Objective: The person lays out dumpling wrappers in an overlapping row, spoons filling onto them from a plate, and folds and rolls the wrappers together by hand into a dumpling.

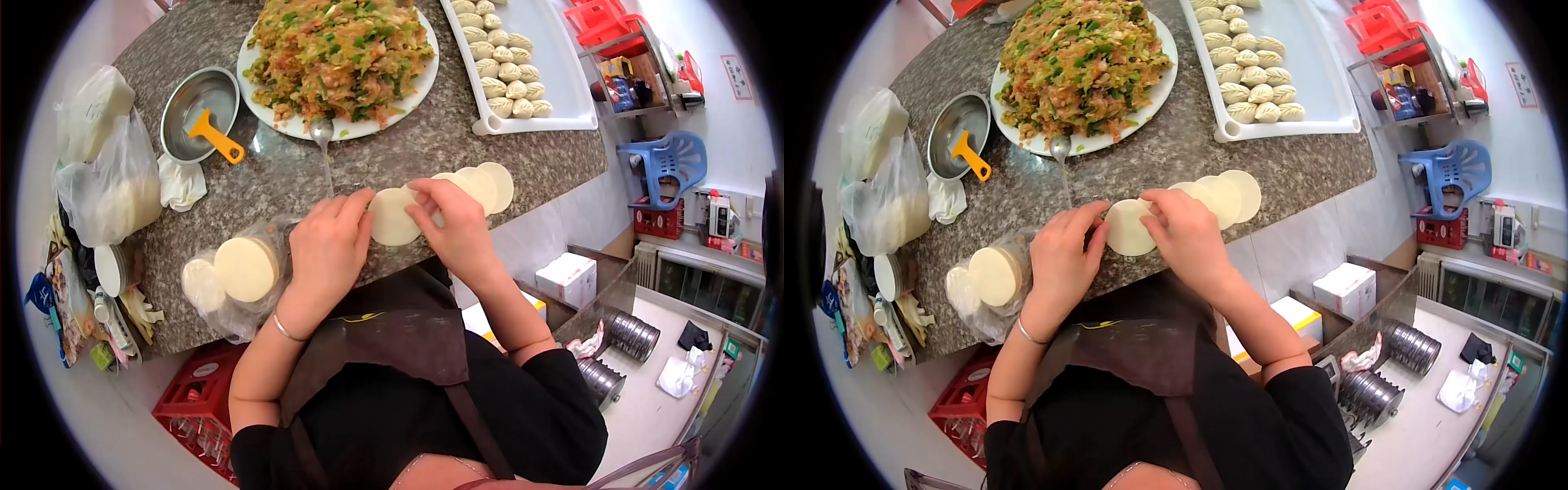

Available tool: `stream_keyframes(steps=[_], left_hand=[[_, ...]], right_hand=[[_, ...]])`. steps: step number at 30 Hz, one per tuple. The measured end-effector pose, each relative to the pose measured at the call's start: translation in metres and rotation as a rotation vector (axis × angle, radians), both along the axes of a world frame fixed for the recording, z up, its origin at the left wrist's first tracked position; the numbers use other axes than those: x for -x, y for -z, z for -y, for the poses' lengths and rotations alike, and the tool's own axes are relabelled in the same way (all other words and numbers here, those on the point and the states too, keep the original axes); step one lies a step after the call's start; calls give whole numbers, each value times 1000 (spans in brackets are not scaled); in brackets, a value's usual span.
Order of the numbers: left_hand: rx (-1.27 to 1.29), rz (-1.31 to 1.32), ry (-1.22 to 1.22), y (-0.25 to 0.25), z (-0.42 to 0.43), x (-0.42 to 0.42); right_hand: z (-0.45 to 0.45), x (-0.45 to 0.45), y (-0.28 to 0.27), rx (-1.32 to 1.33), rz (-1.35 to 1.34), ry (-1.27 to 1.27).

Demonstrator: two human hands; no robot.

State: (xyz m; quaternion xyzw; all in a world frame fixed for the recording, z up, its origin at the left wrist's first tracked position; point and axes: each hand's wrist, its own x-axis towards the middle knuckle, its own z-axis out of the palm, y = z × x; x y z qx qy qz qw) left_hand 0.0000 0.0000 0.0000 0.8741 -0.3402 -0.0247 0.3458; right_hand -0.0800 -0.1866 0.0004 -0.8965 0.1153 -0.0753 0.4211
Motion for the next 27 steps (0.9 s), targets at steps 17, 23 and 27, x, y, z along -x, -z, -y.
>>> stream_keyframes(steps=[17,23,27], left_hand=[[-9,133,43,-9,4,8],[-57,133,148,-2,2,19],[29,131,161,1,-1,18]], right_hand=[[3,-15,4,88,167,-65],[1,-36,14,226,183,-94],[1,-49,6,229,201,-59]])
